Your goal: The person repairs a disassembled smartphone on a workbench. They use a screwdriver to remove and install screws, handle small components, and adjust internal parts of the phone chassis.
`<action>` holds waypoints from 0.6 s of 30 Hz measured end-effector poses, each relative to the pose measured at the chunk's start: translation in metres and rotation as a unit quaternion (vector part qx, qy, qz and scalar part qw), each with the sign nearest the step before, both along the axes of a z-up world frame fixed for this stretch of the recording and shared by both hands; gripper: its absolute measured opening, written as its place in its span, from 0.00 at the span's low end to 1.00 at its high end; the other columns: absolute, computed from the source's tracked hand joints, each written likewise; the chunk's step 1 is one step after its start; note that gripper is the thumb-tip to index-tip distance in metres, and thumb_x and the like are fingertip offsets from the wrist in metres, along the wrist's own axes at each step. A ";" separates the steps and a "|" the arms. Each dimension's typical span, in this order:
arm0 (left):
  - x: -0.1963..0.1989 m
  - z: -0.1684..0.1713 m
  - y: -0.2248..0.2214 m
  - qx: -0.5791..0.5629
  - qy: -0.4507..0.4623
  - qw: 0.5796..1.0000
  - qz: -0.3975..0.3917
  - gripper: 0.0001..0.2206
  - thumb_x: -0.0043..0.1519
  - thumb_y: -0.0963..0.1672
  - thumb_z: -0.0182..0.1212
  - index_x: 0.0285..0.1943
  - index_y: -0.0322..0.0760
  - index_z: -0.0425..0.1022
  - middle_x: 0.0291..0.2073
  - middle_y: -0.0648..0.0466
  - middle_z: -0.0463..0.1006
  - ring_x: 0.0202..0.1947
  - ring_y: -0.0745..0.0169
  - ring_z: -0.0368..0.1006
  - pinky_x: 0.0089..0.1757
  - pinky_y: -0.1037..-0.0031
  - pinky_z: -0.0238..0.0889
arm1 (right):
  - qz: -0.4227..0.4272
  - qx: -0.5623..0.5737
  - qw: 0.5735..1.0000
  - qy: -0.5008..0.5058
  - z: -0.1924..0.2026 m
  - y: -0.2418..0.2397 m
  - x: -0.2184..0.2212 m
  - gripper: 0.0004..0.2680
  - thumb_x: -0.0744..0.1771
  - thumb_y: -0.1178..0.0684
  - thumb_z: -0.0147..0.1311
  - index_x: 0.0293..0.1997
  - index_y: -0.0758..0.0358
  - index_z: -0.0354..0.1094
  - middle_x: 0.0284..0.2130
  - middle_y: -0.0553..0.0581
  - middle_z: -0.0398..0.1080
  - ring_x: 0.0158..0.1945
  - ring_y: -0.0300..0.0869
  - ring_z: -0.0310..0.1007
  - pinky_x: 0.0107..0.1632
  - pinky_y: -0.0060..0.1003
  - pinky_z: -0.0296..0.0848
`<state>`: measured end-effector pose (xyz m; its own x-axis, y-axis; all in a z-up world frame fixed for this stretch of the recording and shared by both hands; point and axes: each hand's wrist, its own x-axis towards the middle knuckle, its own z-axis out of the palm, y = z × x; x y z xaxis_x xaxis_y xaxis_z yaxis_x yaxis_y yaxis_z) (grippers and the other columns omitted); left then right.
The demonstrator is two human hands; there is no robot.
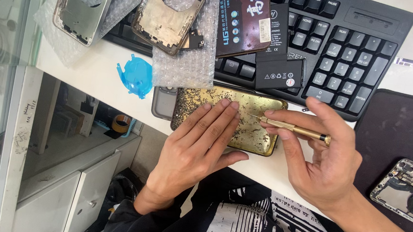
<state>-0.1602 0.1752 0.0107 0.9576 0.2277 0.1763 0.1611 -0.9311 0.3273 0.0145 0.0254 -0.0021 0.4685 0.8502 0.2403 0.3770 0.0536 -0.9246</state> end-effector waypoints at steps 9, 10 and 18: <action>-0.003 -0.001 0.000 -0.014 -0.046 0.999 -0.002 0.26 0.62 0.53 0.70 0.58 0.27 0.77 0.61 0.44 0.75 0.66 0.47 0.68 0.63 0.56 0.62 | 0.003 -0.026 0.999 -0.030 -0.003 0.001 -0.002 0.19 0.70 0.69 0.50 0.68 0.72 0.46 0.50 0.72 0.74 0.55 0.53 0.80 0.55 0.41 0.80; -0.002 -0.001 0.000 -0.023 -0.062 0.998 0.007 0.24 0.62 0.51 0.71 0.57 0.28 0.77 0.60 0.45 0.75 0.64 0.47 0.69 0.62 0.56 0.62 | 0.003 -0.024 0.999 -0.028 -0.003 0.001 -0.002 0.19 0.70 0.69 0.50 0.68 0.72 0.46 0.50 0.71 0.74 0.56 0.53 0.80 0.55 0.41 0.80; 0.014 -0.004 -0.016 -0.114 -0.151 0.974 0.125 0.16 0.57 0.42 0.76 0.52 0.37 0.78 0.47 0.55 0.77 0.50 0.52 0.72 0.53 0.62 0.63 | -0.011 -0.012 0.990 0.140 0.008 -0.008 0.000 0.19 0.73 0.67 0.44 0.73 0.68 0.42 0.49 0.73 0.74 0.48 0.51 0.81 0.54 0.41 0.84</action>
